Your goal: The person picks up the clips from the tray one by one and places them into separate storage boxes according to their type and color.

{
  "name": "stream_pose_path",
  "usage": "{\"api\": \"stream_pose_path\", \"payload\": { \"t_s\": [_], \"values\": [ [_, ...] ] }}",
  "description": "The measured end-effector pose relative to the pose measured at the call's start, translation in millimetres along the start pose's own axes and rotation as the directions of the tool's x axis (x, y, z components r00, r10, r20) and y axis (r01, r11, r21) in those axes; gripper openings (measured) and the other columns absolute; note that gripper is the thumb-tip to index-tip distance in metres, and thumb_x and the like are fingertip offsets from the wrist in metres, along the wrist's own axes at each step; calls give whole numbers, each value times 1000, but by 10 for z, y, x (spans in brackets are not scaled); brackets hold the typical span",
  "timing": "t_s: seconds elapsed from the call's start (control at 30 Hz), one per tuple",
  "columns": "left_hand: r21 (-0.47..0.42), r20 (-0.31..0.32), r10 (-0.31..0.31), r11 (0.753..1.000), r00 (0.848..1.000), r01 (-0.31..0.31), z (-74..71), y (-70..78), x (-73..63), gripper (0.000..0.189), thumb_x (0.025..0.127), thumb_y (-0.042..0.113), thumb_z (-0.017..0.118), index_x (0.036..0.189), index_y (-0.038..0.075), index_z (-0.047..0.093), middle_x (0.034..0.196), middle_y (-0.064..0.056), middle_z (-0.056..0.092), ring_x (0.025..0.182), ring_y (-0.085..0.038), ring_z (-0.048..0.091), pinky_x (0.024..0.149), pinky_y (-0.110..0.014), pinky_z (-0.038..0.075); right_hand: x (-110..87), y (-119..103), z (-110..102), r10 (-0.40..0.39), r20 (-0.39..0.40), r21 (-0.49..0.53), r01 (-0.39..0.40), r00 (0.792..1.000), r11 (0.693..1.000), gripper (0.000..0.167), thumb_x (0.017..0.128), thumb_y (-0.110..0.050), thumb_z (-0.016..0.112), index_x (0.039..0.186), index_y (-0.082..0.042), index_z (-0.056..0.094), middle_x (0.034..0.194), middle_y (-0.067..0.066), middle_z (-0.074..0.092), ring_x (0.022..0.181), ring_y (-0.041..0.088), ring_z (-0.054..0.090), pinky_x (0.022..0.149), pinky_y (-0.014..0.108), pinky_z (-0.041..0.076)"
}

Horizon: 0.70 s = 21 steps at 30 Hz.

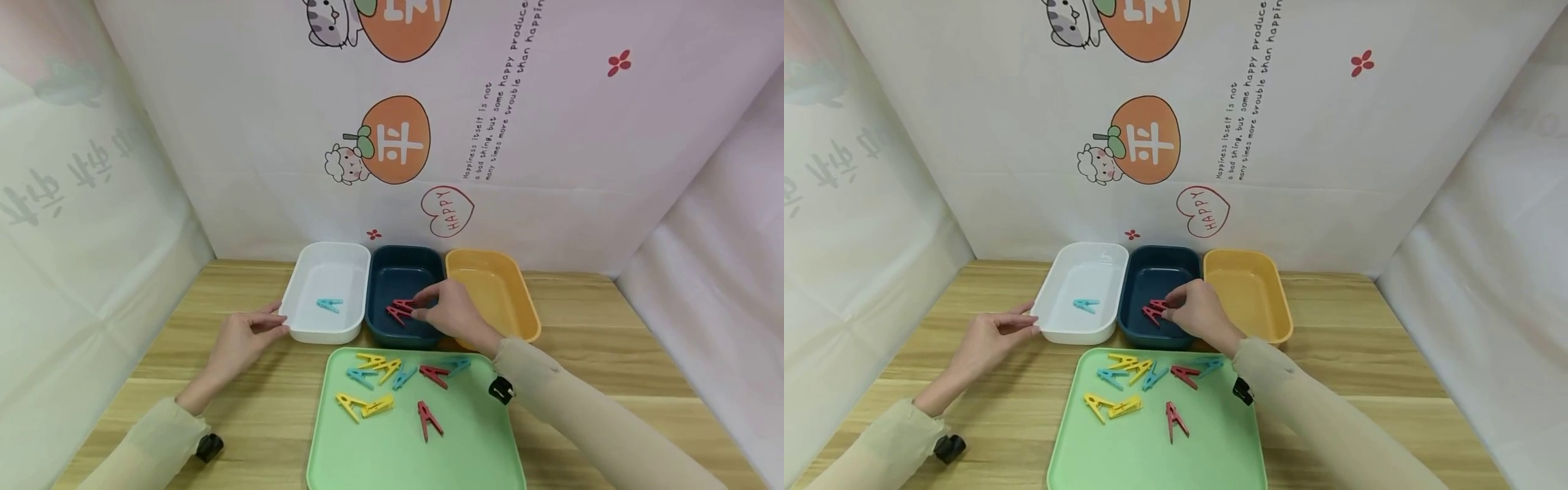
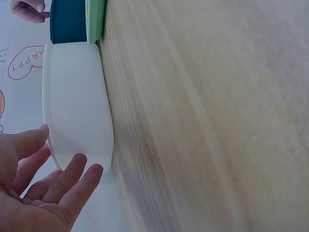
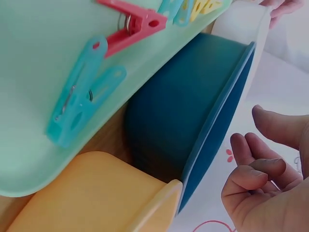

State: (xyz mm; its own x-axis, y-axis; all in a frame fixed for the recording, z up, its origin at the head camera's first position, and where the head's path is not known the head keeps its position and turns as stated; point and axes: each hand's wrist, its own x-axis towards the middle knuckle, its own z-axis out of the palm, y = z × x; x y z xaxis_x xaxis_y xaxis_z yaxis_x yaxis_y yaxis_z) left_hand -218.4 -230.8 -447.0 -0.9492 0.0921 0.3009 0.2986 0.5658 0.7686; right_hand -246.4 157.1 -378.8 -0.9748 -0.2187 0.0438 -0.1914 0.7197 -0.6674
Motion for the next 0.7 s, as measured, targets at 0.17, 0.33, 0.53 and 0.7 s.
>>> {"api": "stream_pose_path", "payload": {
  "t_s": [0.17,0.33,0.53,0.7],
  "values": [
    [-8,-1,8,1000,1000,-8,-10,-2,-3,20,91,8,85,106,-4,81,133,-20,68,114,-37,71,78,-12,53,-160,19,-35,-9,-12,15,9,1000,1000,20,91,-12,85,110,-7,82,107,5,77,105,30,66,83,40,57],
    [-8,-6,5,1000,1000,-5,2,-12,-11,20,91,8,85,106,-4,81,132,-20,68,113,-37,72,78,-12,53,-314,69,-21,-12,-18,7,12,1000,1000,16,90,-13,87,105,-9,83,102,2,78,103,30,67,78,36,56],
    [-3,-8,5,1000,1000,-5,2,-15,-2,20,91,9,85,106,-4,81,133,-20,68,113,-37,72,78,-12,53,-466,102,-25,-36,-9,5,36,999,999,14,89,-10,87,102,-9,84,94,-2,77,71,20,63,61,30,52],
    [-10,-9,4,1000,1000,-4,6,-17,-4,21,91,10,85,106,-4,81,134,-20,68,113,-37,72,78,-12,53,-582,123,-53,-94,-2,23,94,996,995,13,88,-7,87,100,-5,83,85,-4,74,69,17,58,59,29,49]
  ]
}}
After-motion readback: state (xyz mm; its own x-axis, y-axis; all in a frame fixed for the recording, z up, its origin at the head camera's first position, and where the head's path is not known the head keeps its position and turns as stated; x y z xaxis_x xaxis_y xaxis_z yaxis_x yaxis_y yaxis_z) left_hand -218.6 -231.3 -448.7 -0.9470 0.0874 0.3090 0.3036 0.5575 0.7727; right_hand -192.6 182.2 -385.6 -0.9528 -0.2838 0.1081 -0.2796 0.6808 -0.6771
